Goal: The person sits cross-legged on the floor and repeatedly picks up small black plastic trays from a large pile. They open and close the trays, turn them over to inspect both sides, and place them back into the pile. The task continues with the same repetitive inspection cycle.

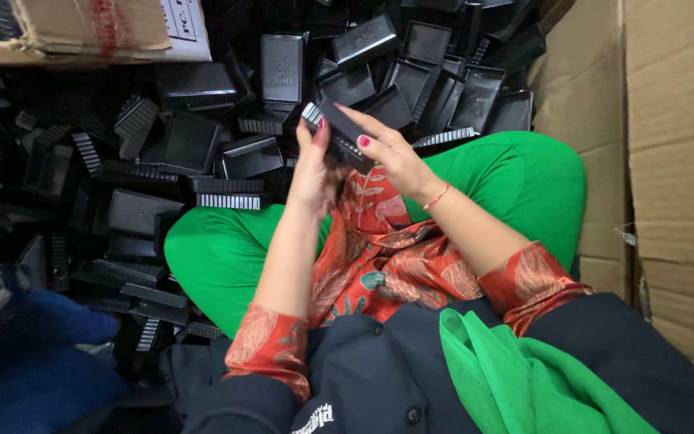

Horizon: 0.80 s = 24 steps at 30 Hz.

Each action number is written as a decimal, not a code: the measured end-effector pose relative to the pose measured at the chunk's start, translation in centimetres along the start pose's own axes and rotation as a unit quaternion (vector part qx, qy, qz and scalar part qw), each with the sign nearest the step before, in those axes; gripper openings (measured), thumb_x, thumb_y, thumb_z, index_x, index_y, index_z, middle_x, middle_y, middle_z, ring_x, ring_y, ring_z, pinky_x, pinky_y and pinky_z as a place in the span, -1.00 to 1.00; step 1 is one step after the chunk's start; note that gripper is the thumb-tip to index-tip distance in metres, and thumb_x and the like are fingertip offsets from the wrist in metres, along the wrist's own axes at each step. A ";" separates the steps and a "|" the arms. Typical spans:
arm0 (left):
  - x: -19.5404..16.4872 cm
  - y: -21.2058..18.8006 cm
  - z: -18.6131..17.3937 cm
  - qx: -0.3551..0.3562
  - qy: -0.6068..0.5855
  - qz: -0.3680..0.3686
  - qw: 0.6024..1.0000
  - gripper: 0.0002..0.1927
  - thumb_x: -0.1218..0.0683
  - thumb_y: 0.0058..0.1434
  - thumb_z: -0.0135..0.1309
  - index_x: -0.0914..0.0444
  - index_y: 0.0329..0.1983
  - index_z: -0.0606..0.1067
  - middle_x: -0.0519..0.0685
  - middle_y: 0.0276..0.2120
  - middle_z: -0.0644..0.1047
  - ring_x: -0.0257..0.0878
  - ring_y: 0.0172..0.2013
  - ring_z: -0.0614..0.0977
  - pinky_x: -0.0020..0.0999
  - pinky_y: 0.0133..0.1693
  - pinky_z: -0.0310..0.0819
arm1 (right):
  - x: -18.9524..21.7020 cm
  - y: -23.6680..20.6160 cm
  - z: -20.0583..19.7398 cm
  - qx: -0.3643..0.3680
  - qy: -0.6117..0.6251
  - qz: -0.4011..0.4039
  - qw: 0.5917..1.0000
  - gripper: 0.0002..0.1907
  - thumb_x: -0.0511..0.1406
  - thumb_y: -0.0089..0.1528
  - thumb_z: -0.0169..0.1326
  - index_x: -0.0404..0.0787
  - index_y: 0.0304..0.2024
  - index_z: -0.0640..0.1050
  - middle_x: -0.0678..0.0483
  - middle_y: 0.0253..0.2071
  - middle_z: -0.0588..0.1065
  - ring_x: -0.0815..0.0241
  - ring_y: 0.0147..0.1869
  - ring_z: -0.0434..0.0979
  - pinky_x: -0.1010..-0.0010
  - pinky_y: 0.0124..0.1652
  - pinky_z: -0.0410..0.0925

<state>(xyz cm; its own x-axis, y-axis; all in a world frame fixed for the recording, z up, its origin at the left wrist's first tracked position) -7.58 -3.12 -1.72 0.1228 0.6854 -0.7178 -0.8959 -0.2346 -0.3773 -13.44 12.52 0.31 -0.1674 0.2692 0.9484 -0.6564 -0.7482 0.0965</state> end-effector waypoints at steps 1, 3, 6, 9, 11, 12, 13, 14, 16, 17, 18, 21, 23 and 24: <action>-0.4 -0.3 -0.1 0.008 0.012 -0.014 1.000 -0.28 -0.03 0.29 -0.01 0.07 0.46 -0.01 -0.11 0.13 0.40 -0.14 0.10 0.52 -0.01 -0.04 0.55 | 0.2 -0.1 0.0 -0.009 -0.038 -0.032 0.999 -0.45 -0.24 0.44 -0.11 -0.29 0.46 0.30 0.00 0.39 0.37 0.21 0.43 0.35 0.37 0.41 0.19; -1.3 -0.9 -0.4 0.014 0.007 0.024 1.000 -0.23 0.13 0.24 0.10 0.14 0.46 0.05 -0.03 0.12 0.43 -0.13 0.09 0.53 -0.01 -0.01 0.57 | 0.7 -0.2 0.2 -0.023 -0.110 -0.094 0.989 -0.51 -0.25 0.46 -0.11 -0.30 0.41 0.38 -0.02 0.38 0.39 0.17 0.48 0.36 0.35 0.45 0.19; -2.2 -1.4 -0.7 0.064 -0.020 0.047 0.997 -0.21 0.29 0.20 0.16 0.23 0.47 0.13 0.06 0.14 0.44 -0.10 0.08 0.57 -0.03 0.04 0.60 | 1.5 -0.4 0.3 -0.048 -0.189 -0.129 0.972 -0.52 -0.24 0.45 -0.09 -0.29 0.39 0.39 -0.07 0.36 0.41 0.09 0.47 0.39 0.31 0.44 0.22; -2.4 -1.8 -0.6 0.098 -0.029 0.069 0.992 -0.17 0.38 0.15 0.16 0.23 0.48 0.15 0.09 0.16 0.45 -0.11 0.08 0.60 -0.09 0.06 0.61 | 2.2 -0.5 0.7 -0.041 -0.266 -0.163 0.949 -0.53 -0.25 0.44 -0.07 -0.28 0.38 0.40 -0.12 0.40 0.40 -0.04 0.51 0.39 0.26 0.47 0.20; -2.6 -2.0 -0.4 0.108 -0.019 0.096 0.989 -0.13 0.42 0.13 0.17 0.23 0.49 0.15 0.09 0.18 0.45 -0.12 0.10 0.59 -0.15 0.09 0.58 | 2.5 -0.6 1.0 -0.040 -0.283 -0.177 0.942 -0.54 -0.24 0.46 -0.09 -0.29 0.38 0.40 -0.14 0.41 0.38 -0.08 0.51 0.38 0.24 0.47 0.21; -2.8 -2.2 -0.2 0.116 -0.012 0.112 0.987 -0.12 0.43 0.12 0.18 0.24 0.51 0.15 0.08 0.20 0.44 -0.13 0.13 0.57 -0.18 0.13 0.56 | 2.7 -0.6 1.1 -0.040 -0.292 -0.184 0.938 -0.54 -0.24 0.46 -0.10 -0.29 0.38 0.40 -0.15 0.42 0.37 -0.09 0.52 0.38 0.23 0.47 0.21; -3.0 -2.3 0.0 0.123 -0.005 0.127 0.984 -0.10 0.45 0.12 0.19 0.26 0.52 0.16 0.07 0.23 0.44 -0.14 0.16 0.56 -0.21 0.16 0.54 | 2.9 -0.7 1.2 -0.048 -0.313 -0.191 0.929 -0.54 -0.24 0.46 -0.10 -0.28 0.37 0.41 -0.15 0.41 0.37 -0.10 0.51 0.38 0.23 0.46 0.21; -3.2 -2.4 0.2 0.134 -0.004 0.130 0.982 -0.09 0.45 0.11 0.20 0.27 0.53 0.16 0.06 0.25 0.43 -0.14 0.19 0.55 -0.23 0.20 0.53 | 3.0 -0.8 1.3 -0.057 -0.333 -0.197 0.920 -0.54 -0.23 0.46 -0.10 -0.28 0.37 0.41 -0.15 0.41 0.37 -0.10 0.50 0.39 0.22 0.45 0.21; -3.6 -2.6 0.6 0.156 -0.002 0.137 0.978 -0.07 0.45 0.10 0.22 0.28 0.53 0.17 0.05 0.29 0.41 -0.14 0.26 0.53 -0.26 0.27 0.51 | 3.3 -1.0 1.4 -0.080 -0.339 -0.207 0.914 -0.53 -0.23 0.46 -0.11 -0.28 0.37 0.41 -0.14 0.41 0.38 -0.10 0.49 0.40 0.21 0.45 0.23; -3.8 -2.7 0.8 0.150 0.008 0.140 0.979 -0.07 0.45 0.09 0.22 0.27 0.52 0.16 0.06 0.31 0.40 -0.14 0.26 0.52 -0.25 0.27 0.52 | 3.4 -1.1 1.4 -0.094 -0.325 -0.213 0.917 -0.53 -0.22 0.46 -0.12 -0.27 0.38 0.40 -0.13 0.40 0.38 -0.09 0.49 0.40 0.22 0.45 0.23; -3.9 -2.7 1.0 0.145 0.017 0.145 0.979 -0.07 0.44 0.07 0.22 0.26 0.51 0.16 0.07 0.32 0.40 -0.13 0.26 0.52 -0.23 0.27 0.52 | 3.6 -1.2 1.3 -0.109 -0.312 -0.219 0.918 -0.52 -0.21 0.46 -0.13 -0.27 0.38 0.39 -0.12 0.40 0.38 -0.08 0.50 0.41 0.22 0.46 0.24; -3.8 -2.6 0.9 0.155 -0.004 0.129 0.979 -0.06 0.44 0.04 0.22 0.26 0.50 0.15 0.10 0.33 0.38 -0.11 0.27 0.50 -0.18 0.27 0.52 | 3.7 -1.1 1.2 -0.095 -0.331 -0.226 0.911 -0.52 -0.22 0.45 -0.13 -0.27 0.37 0.41 -0.12 0.40 0.40 -0.09 0.50 0.41 0.21 0.47 0.23; -3.5 -2.5 0.5 0.156 -0.018 0.118 0.981 -0.05 0.45 0.03 0.22 0.26 0.50 0.16 0.12 0.33 0.38 -0.10 0.28 0.50 -0.16 0.27 0.50 | 3.5 -0.9 1.3 -0.070 -0.316 -0.206 0.923 -0.52 -0.20 0.47 -0.12 -0.30 0.38 0.39 -0.15 0.42 0.37 -0.11 0.51 0.39 0.19 0.47 0.23; -3.4 -2.4 0.3 0.150 -0.018 0.118 0.981 -0.05 0.44 0.03 0.22 0.26 0.50 0.16 0.13 0.33 0.38 -0.09 0.28 0.50 -0.16 0.26 0.49 | 3.4 -0.8 1.3 -0.057 -0.308 -0.197 0.929 -0.51 -0.20 0.48 -0.11 -0.31 0.38 0.39 -0.17 0.43 0.36 -0.13 0.52 0.38 0.18 0.47 0.22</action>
<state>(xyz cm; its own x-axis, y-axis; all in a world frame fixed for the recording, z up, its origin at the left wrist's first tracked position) -5.94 -4.72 1.84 -0.1137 0.6619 -0.7409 -0.9835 -0.1804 -0.0103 -12.48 13.26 3.83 0.5312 0.0841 0.8431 -0.6574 -0.5868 0.4727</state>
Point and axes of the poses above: each hand's wrist, its own y-axis towards the middle knuckle, its own z-axis out of the palm, x = y × z, the point moved 1 cm from there along y, towards the middle knuckle
